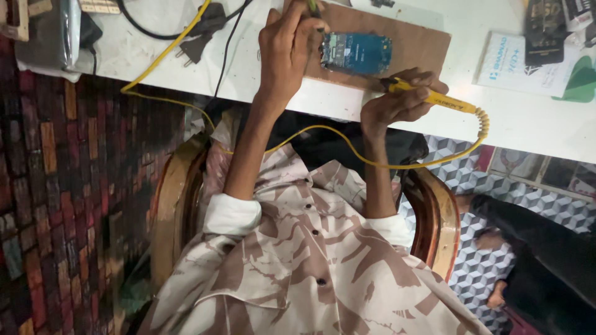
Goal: The person uses a soldering iron and solder wire to attach components to a small blue circuit board. They repeatedly heat solder joints and apply solder, occasionally repositioning the board on a wooden work surface.
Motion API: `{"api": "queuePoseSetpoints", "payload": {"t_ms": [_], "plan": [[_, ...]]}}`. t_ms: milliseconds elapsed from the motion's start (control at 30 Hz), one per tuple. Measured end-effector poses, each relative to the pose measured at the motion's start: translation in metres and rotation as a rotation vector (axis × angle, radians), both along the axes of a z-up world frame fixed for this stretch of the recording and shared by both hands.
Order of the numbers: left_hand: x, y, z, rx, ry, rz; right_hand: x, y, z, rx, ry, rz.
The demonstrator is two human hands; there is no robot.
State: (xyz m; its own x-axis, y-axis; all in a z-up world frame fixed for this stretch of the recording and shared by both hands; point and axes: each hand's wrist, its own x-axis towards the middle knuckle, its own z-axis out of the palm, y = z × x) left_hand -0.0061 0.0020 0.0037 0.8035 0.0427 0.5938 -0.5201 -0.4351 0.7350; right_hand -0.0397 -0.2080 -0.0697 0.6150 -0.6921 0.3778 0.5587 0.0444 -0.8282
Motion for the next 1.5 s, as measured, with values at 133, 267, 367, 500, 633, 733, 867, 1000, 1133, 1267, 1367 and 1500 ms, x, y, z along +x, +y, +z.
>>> {"api": "queuePoseSetpoints", "payload": {"t_ms": [133, 267, 367, 500, 633, 733, 867, 1000, 1133, 1267, 1367, 1500], "plan": [[-0.001, -0.001, 0.007, -0.013, -0.032, -0.036, -0.006, 0.004, 0.009, -0.288, -0.019, -0.126], [-0.001, -0.001, 0.007, -0.014, -0.035, -0.04, -0.025, 0.011, 0.029, -0.571, -0.007, -0.172], [0.001, 0.0, 0.006, -0.015, -0.036, -0.048, -0.032, 0.018, 0.046, -0.69, -0.032, -0.093], [-0.002, 0.001, 0.003, 0.011, -0.042, -0.045, -0.043, 0.026, 0.072, -0.892, -0.071, -0.013], [-0.001, 0.001, 0.005, 0.005, -0.05, -0.025, -0.064, 0.026, 0.104, -1.204, 0.036, 0.002], [-0.004, 0.0, 0.004, 0.001, -0.041, -0.028, -0.072, 0.022, 0.114, -1.295, 0.012, 0.149], [-0.005, 0.002, 0.006, -0.019, -0.024, -0.046, -0.062, 0.026, 0.107, -1.257, -0.147, 0.072], [-0.004, 0.003, 0.007, -0.017, -0.04, -0.061, -0.063, 0.022, 0.104, -1.264, -0.16, 0.053], [-0.001, 0.002, 0.007, -0.001, -0.033, -0.054, -0.066, 0.018, 0.106, -1.314, -0.207, 0.092], [-0.003, 0.002, 0.007, -0.026, 0.002, -0.061, -0.072, 0.025, 0.113, -1.321, -0.14, 0.03], [-0.004, 0.001, 0.005, -0.023, 0.008, -0.06, -0.086, 0.029, 0.121, -1.292, 0.019, 0.058], [-0.004, 0.001, 0.002, -0.016, 0.045, -0.054, -0.1, 0.041, 0.127, -1.088, 0.266, 0.105]]}}
